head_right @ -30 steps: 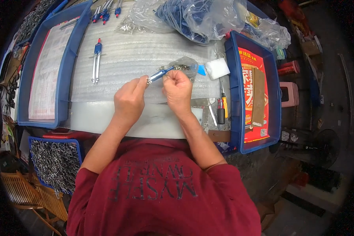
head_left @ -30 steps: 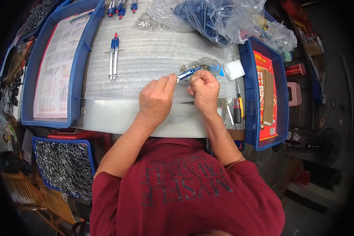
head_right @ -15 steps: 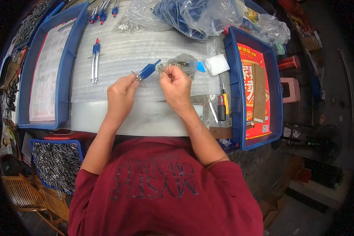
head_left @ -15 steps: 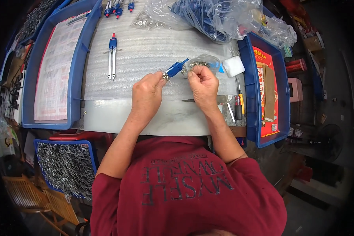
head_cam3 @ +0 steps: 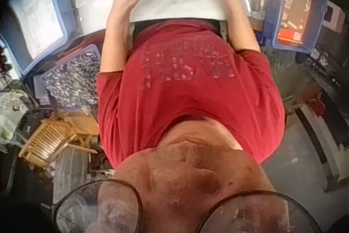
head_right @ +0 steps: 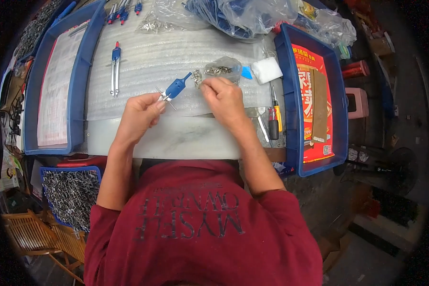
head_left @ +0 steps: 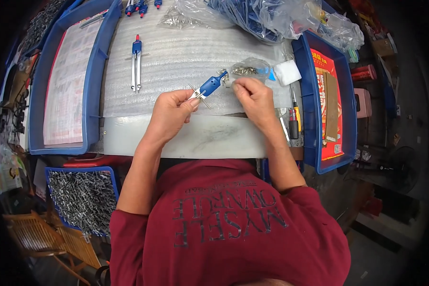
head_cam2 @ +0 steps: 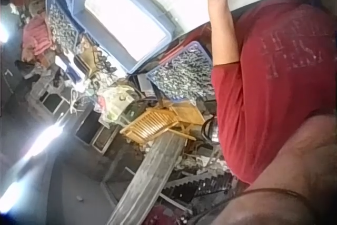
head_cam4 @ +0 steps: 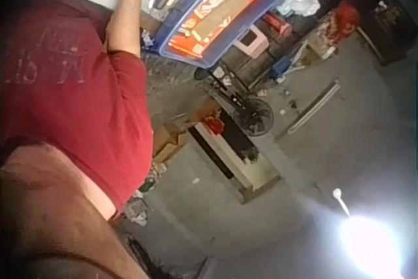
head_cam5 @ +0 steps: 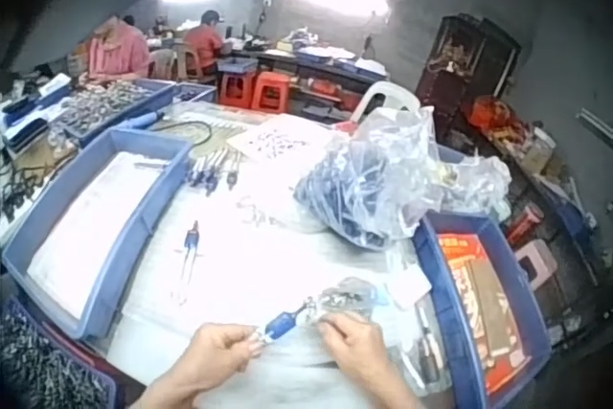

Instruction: Manually assembling small blue plastic and metal components.

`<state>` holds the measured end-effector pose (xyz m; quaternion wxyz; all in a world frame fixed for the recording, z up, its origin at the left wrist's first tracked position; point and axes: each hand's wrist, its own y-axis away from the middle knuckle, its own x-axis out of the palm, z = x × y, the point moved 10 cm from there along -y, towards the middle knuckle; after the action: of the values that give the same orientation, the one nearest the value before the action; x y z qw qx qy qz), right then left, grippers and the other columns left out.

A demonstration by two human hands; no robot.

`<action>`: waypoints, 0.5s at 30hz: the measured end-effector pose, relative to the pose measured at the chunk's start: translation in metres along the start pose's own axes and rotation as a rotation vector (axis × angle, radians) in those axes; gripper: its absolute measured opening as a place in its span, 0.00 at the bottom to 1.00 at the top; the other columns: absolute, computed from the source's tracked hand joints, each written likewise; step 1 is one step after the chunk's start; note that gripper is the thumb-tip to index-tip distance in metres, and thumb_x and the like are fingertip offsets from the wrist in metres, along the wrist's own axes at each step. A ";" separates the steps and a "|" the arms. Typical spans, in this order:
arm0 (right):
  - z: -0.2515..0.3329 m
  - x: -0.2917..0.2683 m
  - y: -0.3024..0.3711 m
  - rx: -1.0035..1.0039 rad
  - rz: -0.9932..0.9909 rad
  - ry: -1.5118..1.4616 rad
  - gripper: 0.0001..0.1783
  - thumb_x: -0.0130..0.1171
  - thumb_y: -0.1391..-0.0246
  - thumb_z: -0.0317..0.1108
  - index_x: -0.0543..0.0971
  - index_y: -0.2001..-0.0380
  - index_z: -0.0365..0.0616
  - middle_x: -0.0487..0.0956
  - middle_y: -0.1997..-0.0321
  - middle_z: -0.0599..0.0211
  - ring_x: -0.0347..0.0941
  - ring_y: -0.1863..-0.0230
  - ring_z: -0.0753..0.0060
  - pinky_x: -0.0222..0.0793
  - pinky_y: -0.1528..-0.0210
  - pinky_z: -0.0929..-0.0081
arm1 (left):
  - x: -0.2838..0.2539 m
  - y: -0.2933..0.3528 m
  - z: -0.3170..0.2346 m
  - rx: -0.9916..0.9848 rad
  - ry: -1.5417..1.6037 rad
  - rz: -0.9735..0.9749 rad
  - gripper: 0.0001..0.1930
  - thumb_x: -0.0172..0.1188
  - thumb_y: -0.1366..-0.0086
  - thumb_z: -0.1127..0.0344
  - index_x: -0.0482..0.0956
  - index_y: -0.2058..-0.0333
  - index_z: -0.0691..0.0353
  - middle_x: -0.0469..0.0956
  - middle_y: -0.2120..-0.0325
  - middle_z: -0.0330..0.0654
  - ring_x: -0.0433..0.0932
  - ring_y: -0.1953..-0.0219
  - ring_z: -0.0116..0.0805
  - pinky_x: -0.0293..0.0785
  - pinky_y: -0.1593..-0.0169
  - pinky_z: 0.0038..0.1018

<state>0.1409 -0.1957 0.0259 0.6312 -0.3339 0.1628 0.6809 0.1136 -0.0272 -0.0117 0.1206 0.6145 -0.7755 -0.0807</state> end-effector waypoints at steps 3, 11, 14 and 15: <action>0.011 -0.007 -0.001 -0.070 0.015 -0.281 0.12 0.56 0.52 0.29 0.74 0.63 0.36 0.72 0.68 0.69 0.67 0.68 0.82 0.64 0.65 0.85 | 0.005 0.002 0.007 -0.119 0.031 0.099 0.08 0.54 0.42 0.66 0.75 0.70 0.64 0.66 0.85 0.29 0.61 0.85 0.15 0.55 0.82 0.13; 0.019 0.015 0.000 0.054 0.237 -0.663 0.13 0.54 0.48 0.33 0.72 0.60 0.37 0.72 0.70 0.74 0.64 0.73 0.87 0.61 0.71 0.89 | 0.028 0.010 0.016 -0.222 0.196 0.291 0.13 0.54 0.41 0.62 0.74 0.70 0.68 0.67 0.87 0.31 0.62 0.87 0.17 0.55 0.83 0.14; 0.014 0.021 0.002 0.134 0.262 -0.712 0.11 0.54 0.47 0.34 0.74 0.65 0.38 0.72 0.75 0.76 0.62 0.78 0.89 0.58 0.76 0.91 | 0.035 0.011 0.020 -0.245 0.273 0.328 0.15 0.55 0.42 0.59 0.73 0.68 0.70 0.67 0.87 0.32 0.62 0.87 0.18 0.56 0.83 0.15; 0.014 0.021 0.003 0.138 0.247 -0.712 0.10 0.53 0.47 0.34 0.74 0.67 0.38 0.71 0.77 0.76 0.62 0.79 0.89 0.58 0.77 0.90 | 0.037 0.012 0.020 -0.247 0.306 0.352 0.17 0.55 0.42 0.58 0.73 0.67 0.70 0.67 0.87 0.32 0.62 0.87 0.18 0.56 0.83 0.15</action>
<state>0.1352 -0.1712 0.0216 0.5821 -0.0112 0.0177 0.8128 0.0889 -0.0613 -0.0247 0.3228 0.4558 -0.8274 -0.0586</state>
